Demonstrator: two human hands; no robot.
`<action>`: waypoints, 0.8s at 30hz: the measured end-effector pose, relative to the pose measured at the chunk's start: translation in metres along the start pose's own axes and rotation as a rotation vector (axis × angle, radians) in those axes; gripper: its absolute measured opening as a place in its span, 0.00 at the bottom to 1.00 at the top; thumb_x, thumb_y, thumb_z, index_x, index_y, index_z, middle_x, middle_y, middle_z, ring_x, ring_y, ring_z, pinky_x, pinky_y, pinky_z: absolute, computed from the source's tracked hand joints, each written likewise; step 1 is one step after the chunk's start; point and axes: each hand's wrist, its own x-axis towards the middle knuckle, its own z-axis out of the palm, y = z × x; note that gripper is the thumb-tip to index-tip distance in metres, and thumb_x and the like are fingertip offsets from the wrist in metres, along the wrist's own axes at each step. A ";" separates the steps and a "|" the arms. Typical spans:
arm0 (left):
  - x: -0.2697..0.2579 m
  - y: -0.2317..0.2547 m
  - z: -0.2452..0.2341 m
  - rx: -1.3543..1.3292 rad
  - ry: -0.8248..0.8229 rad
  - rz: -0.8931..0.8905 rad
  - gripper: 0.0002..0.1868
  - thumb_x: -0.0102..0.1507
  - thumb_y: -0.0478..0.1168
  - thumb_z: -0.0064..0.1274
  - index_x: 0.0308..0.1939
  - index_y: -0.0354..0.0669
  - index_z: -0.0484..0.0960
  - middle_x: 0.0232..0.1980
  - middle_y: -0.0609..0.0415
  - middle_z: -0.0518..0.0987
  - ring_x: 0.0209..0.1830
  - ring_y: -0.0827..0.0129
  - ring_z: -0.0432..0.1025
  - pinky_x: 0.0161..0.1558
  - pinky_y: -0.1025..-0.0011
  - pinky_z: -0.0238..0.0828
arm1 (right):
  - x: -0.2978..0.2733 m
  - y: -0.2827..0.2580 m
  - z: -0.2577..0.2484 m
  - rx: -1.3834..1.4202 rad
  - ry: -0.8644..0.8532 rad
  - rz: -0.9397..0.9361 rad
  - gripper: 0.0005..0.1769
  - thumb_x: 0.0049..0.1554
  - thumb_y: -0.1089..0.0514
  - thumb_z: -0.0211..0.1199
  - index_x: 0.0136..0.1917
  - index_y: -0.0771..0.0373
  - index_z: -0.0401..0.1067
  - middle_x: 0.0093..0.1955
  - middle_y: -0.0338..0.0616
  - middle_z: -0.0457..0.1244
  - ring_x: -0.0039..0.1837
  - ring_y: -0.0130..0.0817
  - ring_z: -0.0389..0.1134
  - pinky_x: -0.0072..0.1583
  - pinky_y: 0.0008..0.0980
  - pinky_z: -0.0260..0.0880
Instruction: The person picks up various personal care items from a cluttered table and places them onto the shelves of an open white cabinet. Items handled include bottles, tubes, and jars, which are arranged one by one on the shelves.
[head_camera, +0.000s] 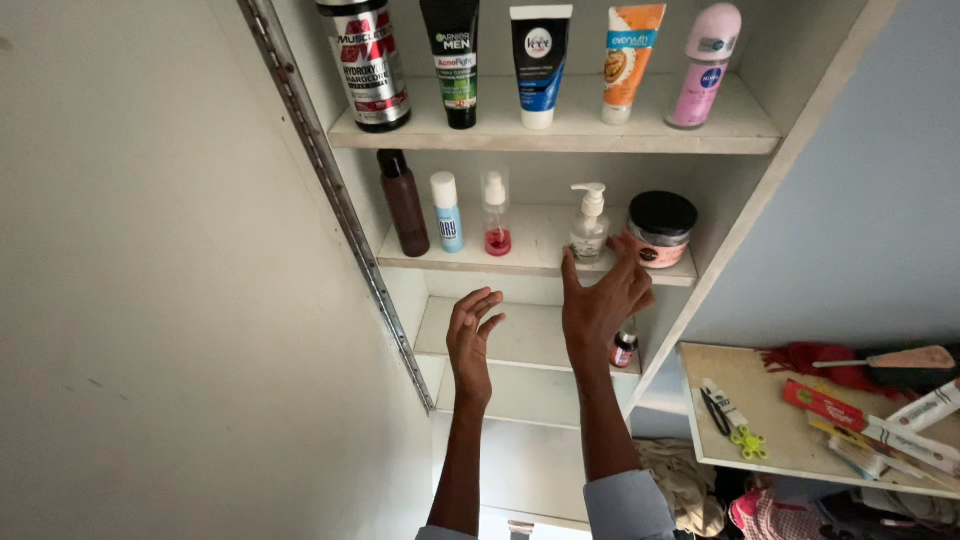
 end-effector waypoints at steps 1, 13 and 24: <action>-0.002 0.000 0.001 -0.003 -0.002 -0.001 0.30 0.71 0.55 0.40 0.66 0.34 0.71 0.64 0.42 0.77 0.69 0.60 0.70 0.65 0.60 0.68 | -0.001 0.001 -0.001 0.012 -0.023 0.021 0.47 0.55 0.47 0.76 0.77 0.63 0.55 0.70 0.42 0.63 0.72 0.49 0.53 0.71 0.55 0.43; -0.029 0.004 0.019 0.018 0.026 -0.002 0.28 0.71 0.53 0.39 0.66 0.35 0.71 0.64 0.43 0.77 0.69 0.60 0.70 0.66 0.60 0.68 | -0.046 0.029 -0.044 0.371 -0.119 -0.087 0.29 0.65 0.53 0.64 0.74 0.67 0.62 0.73 0.55 0.59 0.75 0.50 0.56 0.73 0.49 0.56; -0.080 0.001 0.070 0.024 0.114 0.001 0.26 0.71 0.50 0.40 0.66 0.34 0.72 0.64 0.41 0.77 0.69 0.59 0.70 0.64 0.60 0.69 | -0.042 0.074 -0.097 0.778 -0.245 -0.049 0.23 0.68 0.55 0.57 0.73 0.66 0.65 0.73 0.50 0.62 0.74 0.43 0.62 0.68 0.39 0.67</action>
